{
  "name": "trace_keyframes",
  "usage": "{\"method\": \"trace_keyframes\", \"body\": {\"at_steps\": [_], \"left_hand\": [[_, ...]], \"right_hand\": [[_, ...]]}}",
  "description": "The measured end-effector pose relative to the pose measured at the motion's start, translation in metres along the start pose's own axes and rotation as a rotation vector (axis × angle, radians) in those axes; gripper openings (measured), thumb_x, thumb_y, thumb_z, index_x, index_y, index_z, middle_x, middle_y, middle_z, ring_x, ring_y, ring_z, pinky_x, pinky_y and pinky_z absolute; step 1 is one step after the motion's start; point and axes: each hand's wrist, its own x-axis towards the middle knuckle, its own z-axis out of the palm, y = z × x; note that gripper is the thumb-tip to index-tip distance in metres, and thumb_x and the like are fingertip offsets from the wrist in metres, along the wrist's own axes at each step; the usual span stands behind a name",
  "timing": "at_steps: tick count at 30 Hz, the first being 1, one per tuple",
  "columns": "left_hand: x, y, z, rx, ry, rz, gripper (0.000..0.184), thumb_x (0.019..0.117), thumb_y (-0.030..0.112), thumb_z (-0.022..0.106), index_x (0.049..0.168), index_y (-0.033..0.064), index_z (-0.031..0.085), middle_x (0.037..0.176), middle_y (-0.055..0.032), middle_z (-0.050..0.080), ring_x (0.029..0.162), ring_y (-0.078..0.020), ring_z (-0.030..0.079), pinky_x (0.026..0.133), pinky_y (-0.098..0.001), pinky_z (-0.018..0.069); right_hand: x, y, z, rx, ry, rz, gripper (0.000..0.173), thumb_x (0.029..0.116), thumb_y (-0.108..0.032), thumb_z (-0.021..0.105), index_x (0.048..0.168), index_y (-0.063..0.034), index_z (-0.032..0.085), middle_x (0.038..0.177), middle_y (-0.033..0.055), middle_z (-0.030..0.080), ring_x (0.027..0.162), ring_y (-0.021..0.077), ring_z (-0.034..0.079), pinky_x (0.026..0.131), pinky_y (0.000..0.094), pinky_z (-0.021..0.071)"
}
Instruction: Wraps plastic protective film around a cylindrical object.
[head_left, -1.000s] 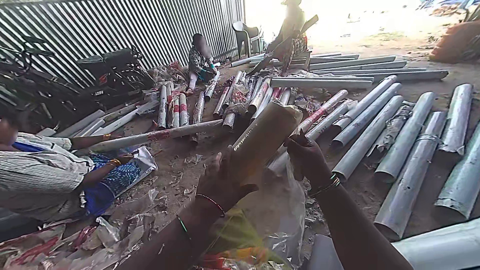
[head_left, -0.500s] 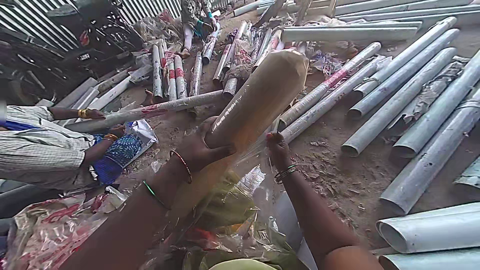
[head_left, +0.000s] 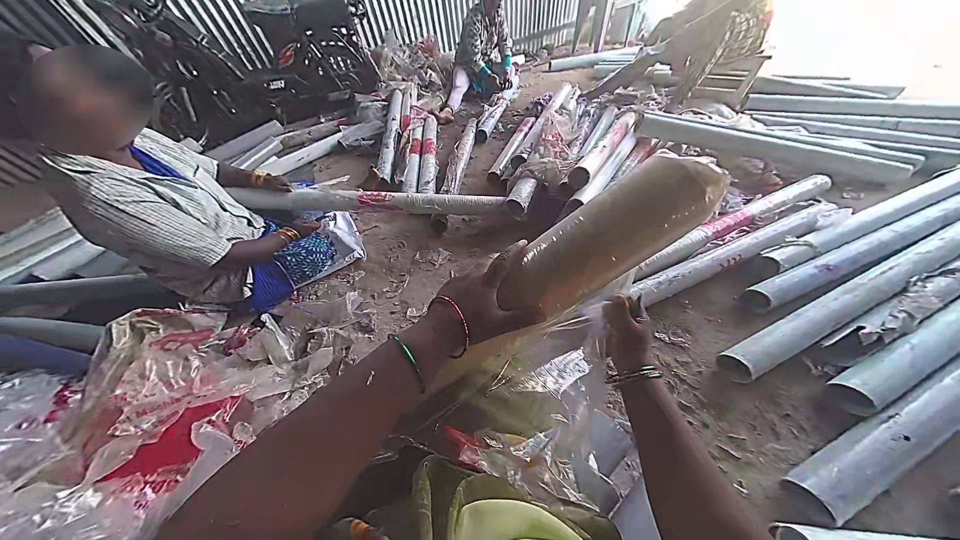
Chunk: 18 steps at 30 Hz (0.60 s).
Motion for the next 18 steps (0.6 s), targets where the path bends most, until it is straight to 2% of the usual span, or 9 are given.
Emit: {"method": "trace_keyframes", "body": {"at_steps": [3, 5, 7, 9, 12, 13, 15, 17, 18], "left_hand": [[-0.026, -0.013, 0.007, 0.048, 0.011, 0.026, 0.103, 0.0809, 0.061, 0.076, 0.162, 0.0212, 0.027, 0.151, -0.0194, 0.049, 0.127, -0.0384, 0.057, 0.094, -0.0602, 0.0504], [-0.043, -0.028, 0.014, 0.083, 0.050, 0.056, 0.102, 0.0805, 0.064, 0.074, 0.161, 0.0186, 0.031, 0.150, -0.0197, 0.049, 0.127, -0.0389, 0.057, 0.093, -0.0592, 0.0513], [-0.060, -0.042, 0.018, 0.082, 0.082, 0.052, 0.098, 0.0812, 0.063, 0.073, 0.160, 0.0183, 0.035, 0.150, -0.0208, 0.050, 0.126, -0.0409, 0.058, 0.091, -0.0604, 0.0516], [-0.075, -0.052, 0.016, 0.062, 0.039, -0.025, 0.095, 0.0843, 0.065, 0.069, 0.161, 0.0208, 0.033, 0.150, -0.0211, 0.049, 0.128, -0.0413, 0.056, 0.094, -0.0612, 0.0496], [-0.089, -0.064, 0.013, 0.025, -0.016, -0.145, 0.100, 0.0839, 0.068, 0.068, 0.162, 0.0202, 0.028, 0.142, -0.0244, 0.054, 0.126, -0.0422, 0.057, 0.097, -0.0614, 0.0482], [-0.092, -0.068, 0.014, 0.007, -0.011, -0.175, 0.103, 0.0820, 0.070, 0.069, 0.162, 0.0195, 0.028, 0.138, -0.0249, 0.057, 0.123, -0.0422, 0.058, 0.097, -0.0615, 0.0483], [-0.094, -0.069, 0.013, -0.033, -0.005, -0.228, 0.106, 0.0791, 0.070, 0.072, 0.162, 0.0195, 0.028, 0.137, -0.0250, 0.058, 0.122, -0.0419, 0.060, 0.097, -0.0621, 0.0480], [-0.095, -0.064, 0.009, -0.060, -0.031, -0.280, 0.105, 0.0792, 0.068, 0.074, 0.162, 0.0225, 0.027, 0.139, -0.0231, 0.057, 0.123, -0.0402, 0.059, 0.098, -0.0616, 0.0472], [-0.094, -0.062, 0.007, -0.063, -0.043, -0.295, 0.105, 0.0799, 0.068, 0.074, 0.162, 0.0230, 0.027, 0.139, -0.0226, 0.058, 0.123, -0.0395, 0.060, 0.098, -0.0610, 0.0472]], "right_hand": [[-0.026, -0.028, -0.025, 0.023, 0.084, 0.039, 0.027, 0.1077, -0.024, 0.042, 0.115, -0.0023, 0.056, 0.070, -0.0110, 0.057, 0.053, -0.0076, 0.051, 0.051, 0.0104, 0.0446], [-0.038, -0.039, -0.042, 0.038, 0.111, 0.036, 0.037, 0.1089, -0.034, 0.037, 0.124, -0.0030, 0.051, 0.077, -0.0103, 0.058, 0.053, -0.0058, 0.049, 0.050, 0.0116, 0.0436], [-0.048, -0.048, -0.057, 0.031, 0.154, -0.039, 0.028, 0.1100, -0.029, 0.030, 0.114, -0.0068, 0.048, 0.079, -0.0118, 0.059, 0.051, -0.0059, 0.047, 0.049, 0.0114, 0.0436], [-0.064, -0.061, -0.063, -0.074, 0.178, -0.186, 0.018, 0.1055, -0.020, 0.037, 0.106, -0.0055, 0.049, 0.078, -0.0137, 0.054, 0.054, -0.0084, 0.048, 0.053, 0.0097, 0.0447], [-0.101, -0.092, -0.051, -0.337, 0.019, -0.441, 0.038, 0.1010, -0.037, 0.056, 0.092, -0.0008, 0.057, 0.076, -0.0121, 0.054, 0.063, -0.0113, 0.050, 0.060, 0.0097, 0.0448], [-0.113, -0.101, -0.042, -0.434, -0.086, -0.512, 0.048, 0.1010, -0.041, 0.057, 0.085, 0.0040, 0.062, 0.075, -0.0049, 0.059, 0.067, -0.0074, 0.053, 0.063, 0.0137, 0.0474], [-0.136, -0.117, -0.014, -0.677, -0.377, -0.482, 0.046, 0.0987, -0.042, 0.057, 0.085, 0.0005, 0.070, 0.075, 0.0044, 0.066, 0.068, 0.0064, 0.062, 0.065, 0.0282, 0.0526], [-0.149, -0.126, 0.021, -0.883, -0.715, -0.269, 0.041, 0.0968, -0.040, 0.064, 0.105, 0.0000, 0.073, 0.089, 0.0163, 0.072, 0.079, 0.0319, 0.070, 0.072, 0.0557, 0.0538], [-0.151, -0.125, 0.038, -0.981, -0.825, -0.179, 0.048, 0.0961, -0.045, 0.065, 0.116, -0.0009, 0.071, 0.097, 0.0180, 0.072, 0.086, 0.0369, 0.069, 0.077, 0.0604, 0.0519]]}}
